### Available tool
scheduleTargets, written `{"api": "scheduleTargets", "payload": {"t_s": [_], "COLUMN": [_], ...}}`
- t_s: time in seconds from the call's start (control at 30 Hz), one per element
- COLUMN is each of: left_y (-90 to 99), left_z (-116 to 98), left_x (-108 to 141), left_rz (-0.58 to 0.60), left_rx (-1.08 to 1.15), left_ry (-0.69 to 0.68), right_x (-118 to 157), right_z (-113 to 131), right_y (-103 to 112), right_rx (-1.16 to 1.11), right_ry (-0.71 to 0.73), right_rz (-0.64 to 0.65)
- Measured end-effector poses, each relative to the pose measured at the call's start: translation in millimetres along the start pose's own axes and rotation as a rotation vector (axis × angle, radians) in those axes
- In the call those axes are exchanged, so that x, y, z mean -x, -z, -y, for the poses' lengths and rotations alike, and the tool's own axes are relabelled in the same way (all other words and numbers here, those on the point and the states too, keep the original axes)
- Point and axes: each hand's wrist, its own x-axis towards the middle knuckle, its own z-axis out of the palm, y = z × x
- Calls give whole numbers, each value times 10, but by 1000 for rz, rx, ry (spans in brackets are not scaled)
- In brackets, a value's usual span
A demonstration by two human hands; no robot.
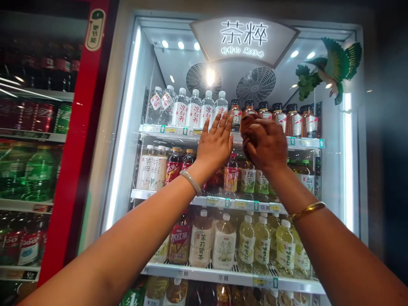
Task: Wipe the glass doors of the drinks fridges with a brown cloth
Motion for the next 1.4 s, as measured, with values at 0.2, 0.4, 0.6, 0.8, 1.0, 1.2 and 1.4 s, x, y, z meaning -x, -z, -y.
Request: {"api": "scheduleTargets", "payload": {"t_s": [0.2,0.4,0.6,0.8,1.0,1.2,1.4], "left_y": [-57,-69,-132,-177,-224,-287,-247], "left_z": [-40,-14,-249,-448,-450,-429,-441], "left_x": [-14,-9,-114,-276,-234,-175,-147], "left_rz": [-19,-28,0,13,-33,-71,-45], "left_rx": [30,29,37,50,56,28,12], "left_ry": [32,5,87,95,81,21,-41], "right_x": [-10,-294,-69,-174,34,-104,118], "right_z": [60,-151,-69,-313,-165,-481,-348], "right_y": [-67,-67,-68,47,53,66,49], "right_rx": [14,55,89,97,77,13,67], "right_ry": [-12,-42,-23,-13,-6,42,-29], "right_rz": [-57,-1,-83,48,-60,-42,-142]}}
